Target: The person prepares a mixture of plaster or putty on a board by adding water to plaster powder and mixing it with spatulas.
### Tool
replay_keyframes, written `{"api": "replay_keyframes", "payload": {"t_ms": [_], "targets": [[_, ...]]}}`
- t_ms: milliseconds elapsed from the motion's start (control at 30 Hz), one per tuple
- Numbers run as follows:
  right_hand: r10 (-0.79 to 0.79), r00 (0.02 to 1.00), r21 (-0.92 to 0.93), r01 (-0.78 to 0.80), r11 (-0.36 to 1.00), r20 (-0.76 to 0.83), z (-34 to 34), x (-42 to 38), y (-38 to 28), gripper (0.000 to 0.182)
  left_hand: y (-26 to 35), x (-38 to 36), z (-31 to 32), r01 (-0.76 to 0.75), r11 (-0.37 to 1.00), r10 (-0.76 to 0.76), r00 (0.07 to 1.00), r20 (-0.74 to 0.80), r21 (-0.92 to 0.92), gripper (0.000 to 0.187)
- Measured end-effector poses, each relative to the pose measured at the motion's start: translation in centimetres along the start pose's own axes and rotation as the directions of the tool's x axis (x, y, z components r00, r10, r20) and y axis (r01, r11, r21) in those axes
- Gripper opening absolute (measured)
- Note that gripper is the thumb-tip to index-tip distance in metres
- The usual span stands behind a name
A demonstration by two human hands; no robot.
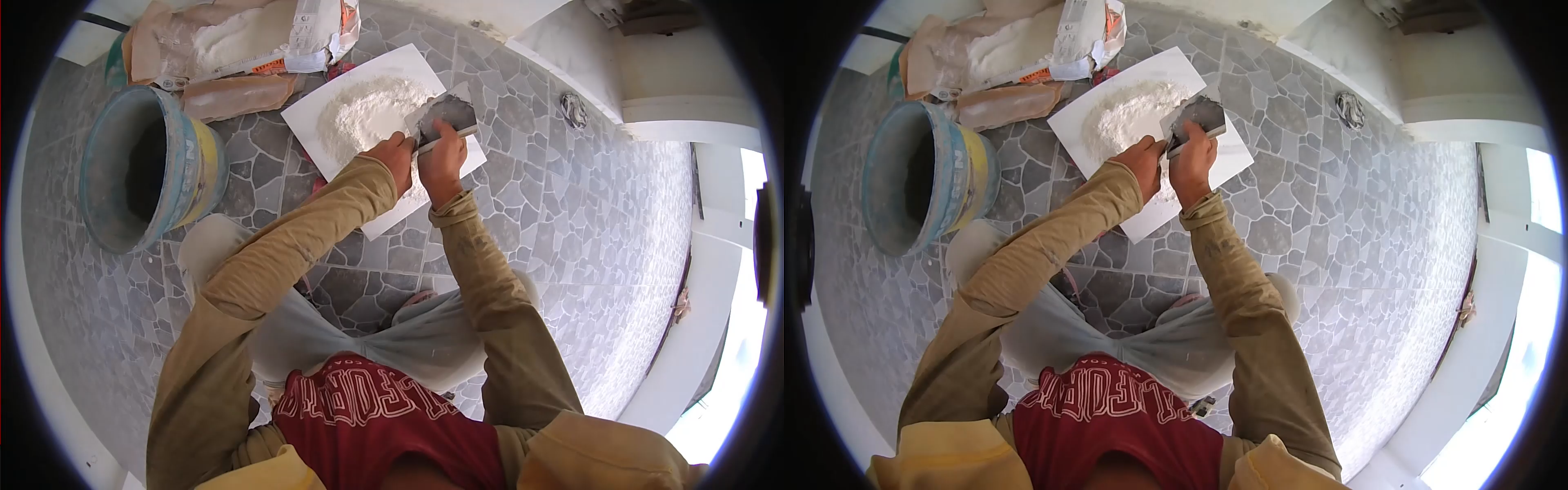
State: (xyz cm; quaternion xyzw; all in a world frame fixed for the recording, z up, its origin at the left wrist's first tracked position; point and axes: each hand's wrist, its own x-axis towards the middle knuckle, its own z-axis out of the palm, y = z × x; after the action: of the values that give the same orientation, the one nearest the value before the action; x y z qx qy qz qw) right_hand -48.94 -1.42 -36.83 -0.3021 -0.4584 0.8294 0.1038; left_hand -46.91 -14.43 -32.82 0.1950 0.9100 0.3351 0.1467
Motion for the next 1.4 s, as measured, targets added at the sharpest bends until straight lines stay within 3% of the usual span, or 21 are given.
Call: {"api": "replay_keyframes", "payload": {"t_ms": [100,167,267,333,367,467,500,567,600,667,767,833,900,933,1067,1100,1167,1200,1267,1300,1400], "targets": [[-0.237,0.939,-0.247,0.299,0.922,0.25,0.0,0.8,-0.4,0.021,-0.3,0.5,-0.1,-0.029,0.999,0.028,0.999,0.025,0.025,0.042],[-0.01,0.992,-0.066,0.019,0.998,0.126,0.7,0.2,-2.1,0.025,1.5,-0.5,0.2,-0.04,0.998,0.038,0.998,0.052,0.046,0.041],[-0.131,0.968,-0.223,0.179,0.958,0.214,-0.3,-0.4,-1.7,0.031,0.0,0.7,0.1,0.001,0.997,-0.004,0.999,0.033,0.074,0.044],[-0.413,0.666,-0.708,0.703,0.067,0.621,-1.9,0.5,-1.2,0.036,-1.1,1.3,0.4,-0.049,0.992,0.055,0.998,-0.044,0.12,0.042],[-0.416,0.661,-0.705,0.706,0.063,0.624,-1.6,0.3,-1.7,0.036,-0.6,1.0,0.5,-0.052,0.991,0.058,0.997,-0.05,0.12,0.042],[-0.29,0.825,-0.772,0.56,0.301,0.486,-1.1,-0.5,-1.6,0.034,0.1,0.4,0.6,-0.037,0.995,0.04,0.999,-0.031,0.093,0.041],[-0.259,0.898,-0.541,0.423,0.727,0.355,-0.8,-0.5,-0.6,0.033,-0.4,0.7,0.4,-0.036,0.995,0.039,0.999,-0.032,0.094,0.041],[-0.164,0.951,-0.156,0.21,0.965,0.262,-0.9,-0.3,-0.1,0.031,-0.9,1.2,-0.2,0.015,0.991,-0.015,1.0,-0.001,0.132,0.043],[-0.222,0.9,-0.467,0.39,0.793,0.375,-1.2,-0.5,-0.4,0.031,-0.3,0.9,0.2,0.005,0.987,-0.015,0.998,0.064,0.16,0.041],[-0.304,0.731,-0.74,0.663,0.108,0.611,-2.5,-0.5,-0.2,0.041,-0.1,0.5,0.7,0.012,0.993,-0.014,1.0,0.015,0.117,0.036],[-0.35,0.624,-0.687,0.721,-0.087,0.699,-3.2,-1.2,1.4,0.031,-2.3,1.7,0.2,0.043,0.994,-0.045,0.999,0.021,0.105,0.033],[-0.206,0.918,-0.375,0.332,0.865,0.338,-2.6,-0.6,2.2,0.044,-1.3,0.5,1.4,-0.032,0.994,0.031,0.999,0.011,0.107,0.03],[-0.241,0.705,-0.715,0.697,0.06,0.667,-2.8,-1.4,0.3,0.044,-0.8,0.3,1.9,0.004,0.995,-0.001,0.999,-0.032,0.098,0.03],[-0.318,0.612,-0.647,0.762,-0.005,0.724,-3.2,-1.2,1.1,0.039,-1.7,1.1,1.4,0.063,0.994,-0.063,0.998,0.002,0.086,0.032],[-0.183,0.809,-0.742,0.587,0.324,0.559,-3.4,0.2,4.0,0.043,-2.1,1.2,1.7,0.04,0.995,-0.041,0.999,0.017,0.091,0.033],[-0.149,0.863,-0.639,0.463,0.614,0.483,-3.3,-0.1,3.5,0.034,-1.4,0.9,2.0,-0.028,0.997,0.028,1.0,0.002,0.074,0.032],[-0.086,0.907,-0.465,0.29,0.837,0.412,-2.7,-1.0,3.3,0.025,-1.6,1.4,1.0,0.039,0.997,-0.036,0.998,-0.054,0.064,0.033],[-0.159,0.911,-0.444,0.33,0.833,0.38,-2.1,-1.6,4.0,0.023,-2.5,2.0,0.0,0.076,0.994,-0.075,0.997,-0.005,0.082,0.035],[-0.262,0.799,-0.707,0.601,0.373,0.541,-1.8,-2.2,2.5,0.021,-3.6,2.5,0.4,0.047,0.998,-0.048,0.999,0.017,0.045,0.043],[-0.266,0.794,-0.701,0.608,0.372,0.547,-1.2,-2.3,1.4,0.021,-2.6,1.7,0.9,-0.001,0.997,0.001,1.0,0.006,0.081,0.042],[0.054,0.944,-0.439,0.101,0.893,0.327,-1.4,-1.9,1.8,0.023,-2.4,2.5,1.0,0.079,0.996,-0.079,0.997,-0.014,0.039,0.042]]}}
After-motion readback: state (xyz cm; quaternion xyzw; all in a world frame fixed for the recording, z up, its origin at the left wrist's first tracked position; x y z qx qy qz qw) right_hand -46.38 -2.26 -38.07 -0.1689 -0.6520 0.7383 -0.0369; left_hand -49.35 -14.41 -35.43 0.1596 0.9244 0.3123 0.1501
